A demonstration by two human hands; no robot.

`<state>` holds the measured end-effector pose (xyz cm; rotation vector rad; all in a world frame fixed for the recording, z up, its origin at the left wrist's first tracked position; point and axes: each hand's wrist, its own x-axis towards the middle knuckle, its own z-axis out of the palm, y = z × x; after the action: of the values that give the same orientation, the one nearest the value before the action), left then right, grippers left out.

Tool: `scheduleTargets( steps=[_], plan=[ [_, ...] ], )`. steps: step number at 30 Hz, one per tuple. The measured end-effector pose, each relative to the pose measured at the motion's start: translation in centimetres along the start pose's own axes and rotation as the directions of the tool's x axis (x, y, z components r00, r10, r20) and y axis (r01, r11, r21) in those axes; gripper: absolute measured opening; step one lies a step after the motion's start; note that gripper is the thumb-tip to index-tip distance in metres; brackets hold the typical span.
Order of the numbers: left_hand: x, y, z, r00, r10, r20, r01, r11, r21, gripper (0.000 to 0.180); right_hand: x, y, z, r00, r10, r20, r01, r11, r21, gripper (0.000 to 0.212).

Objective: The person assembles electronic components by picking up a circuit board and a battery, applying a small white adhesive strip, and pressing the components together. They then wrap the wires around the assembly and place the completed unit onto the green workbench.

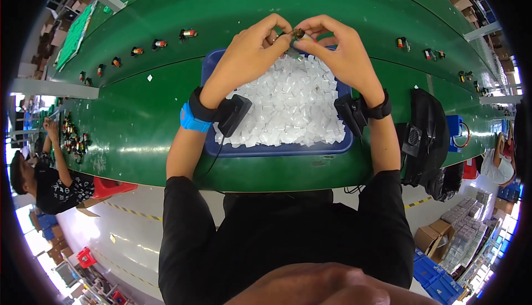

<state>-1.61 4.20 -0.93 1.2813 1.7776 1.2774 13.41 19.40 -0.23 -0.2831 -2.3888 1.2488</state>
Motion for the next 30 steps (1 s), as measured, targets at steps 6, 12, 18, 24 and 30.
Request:
scheduleTargets(
  steps=[6,12,18,24,30],
  plan=[
    [0.1,-0.5,0.3,0.996,0.060,-0.067,-0.053,0.993,0.101,0.026,0.0,0.0,0.3,0.998,-0.049,-0.037,0.049,0.999,0.004,0.025],
    [0.0,0.2,-1.7,0.990,0.038,0.134,-0.038,0.999,-0.004,0.035,-0.1,0.0,-0.9,0.991,-0.135,-0.015,0.133,0.989,-0.065,0.025],
    [-0.3,1.7,-1.8,0.988,-0.001,0.153,0.063,0.914,-0.400,0.037,-0.6,-1.6,-0.9,0.925,-0.378,-0.027,0.359,0.897,-0.257,0.026],
    [-0.2,1.6,-1.6,0.984,-0.068,0.164,0.143,0.849,-0.509,0.037,-0.7,-2.4,-0.5,0.853,-0.519,-0.049,0.482,0.820,-0.308,0.029],
    [-0.6,2.0,-1.6,0.976,-0.071,0.208,0.153,0.898,-0.413,0.037,-0.4,-1.5,0.1,0.797,-0.595,-0.104,0.508,0.754,-0.417,0.028]
  ],
)
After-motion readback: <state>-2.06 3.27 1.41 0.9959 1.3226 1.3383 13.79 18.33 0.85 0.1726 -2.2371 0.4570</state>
